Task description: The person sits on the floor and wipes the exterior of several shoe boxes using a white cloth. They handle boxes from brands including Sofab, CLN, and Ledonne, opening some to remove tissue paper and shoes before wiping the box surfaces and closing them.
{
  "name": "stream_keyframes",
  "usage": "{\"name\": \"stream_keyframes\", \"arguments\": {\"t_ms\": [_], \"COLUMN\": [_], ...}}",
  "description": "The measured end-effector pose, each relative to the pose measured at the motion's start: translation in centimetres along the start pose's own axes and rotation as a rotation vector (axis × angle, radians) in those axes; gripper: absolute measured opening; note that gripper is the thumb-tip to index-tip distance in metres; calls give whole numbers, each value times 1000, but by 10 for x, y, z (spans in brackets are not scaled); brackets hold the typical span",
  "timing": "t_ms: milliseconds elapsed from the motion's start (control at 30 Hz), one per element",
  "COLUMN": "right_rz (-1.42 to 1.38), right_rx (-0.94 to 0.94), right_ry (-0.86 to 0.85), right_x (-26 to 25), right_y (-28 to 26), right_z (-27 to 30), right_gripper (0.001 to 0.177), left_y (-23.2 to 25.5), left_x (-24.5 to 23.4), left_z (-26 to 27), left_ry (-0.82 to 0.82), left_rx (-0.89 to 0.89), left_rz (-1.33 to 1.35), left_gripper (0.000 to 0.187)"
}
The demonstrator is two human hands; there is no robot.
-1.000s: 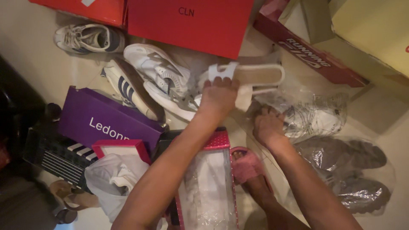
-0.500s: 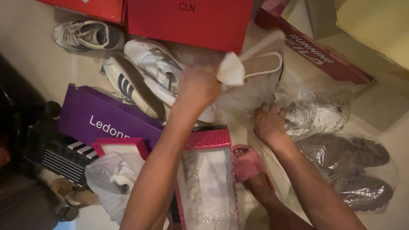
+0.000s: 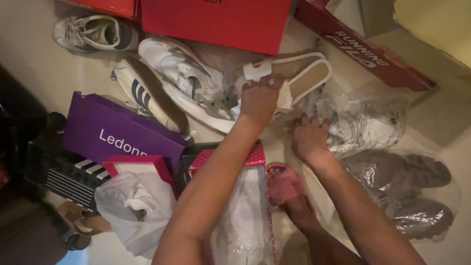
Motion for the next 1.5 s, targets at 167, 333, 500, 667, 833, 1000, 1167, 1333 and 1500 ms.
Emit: {"name": "stream_keyframes", "arguments": {"t_ms": [167,333,500,667,833,1000,1167,1333,1500], "right_rz": [46,3,116,-474,-686,-700,-793,-1001,-705], "right_rx": [-3,-16,-6,-249,-533,-371,-583,-407,-476], "right_ry": [14,81,167,408,511,364,463,160,684], "right_x": [4,19,35,11,-73,-202,-239,-147,-50], "right_y": [0,2,4,16,15,7,-66,-169,-209], "right_z": [-1,-1,-5,27,123,281,436,422,331], "right_gripper": [45,44,48,50,53,42,43,42,54], "left_y": [14,15,-5,-38,-57,-45,-35,-23,-14], "left_x": [3,-12,-88,-220,-342,-376,-334,-279,-230], "left_z": [-15,-20,-8,39,143,267,352,388,384], "left_ry": [-145,-225,-31,64,-26,-102,-102,-177,-281], "left_rx": [-109,-52,6,-85,-423,-636,-648,-670,-672], "left_rz": [-81,43,59,188,317,404,578,626,692], "left_gripper": [32,22,31,38,29,39,46,56,71]}}
Point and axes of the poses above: each hand's wrist, its own z-axis away from the middle knuckle, its own x-axis out of the palm, y = z × x, the point moved 1 cm from there along -z, towards the middle knuckle, and after that the axes turned 11 degrees about -x, right-handed, at the moved point
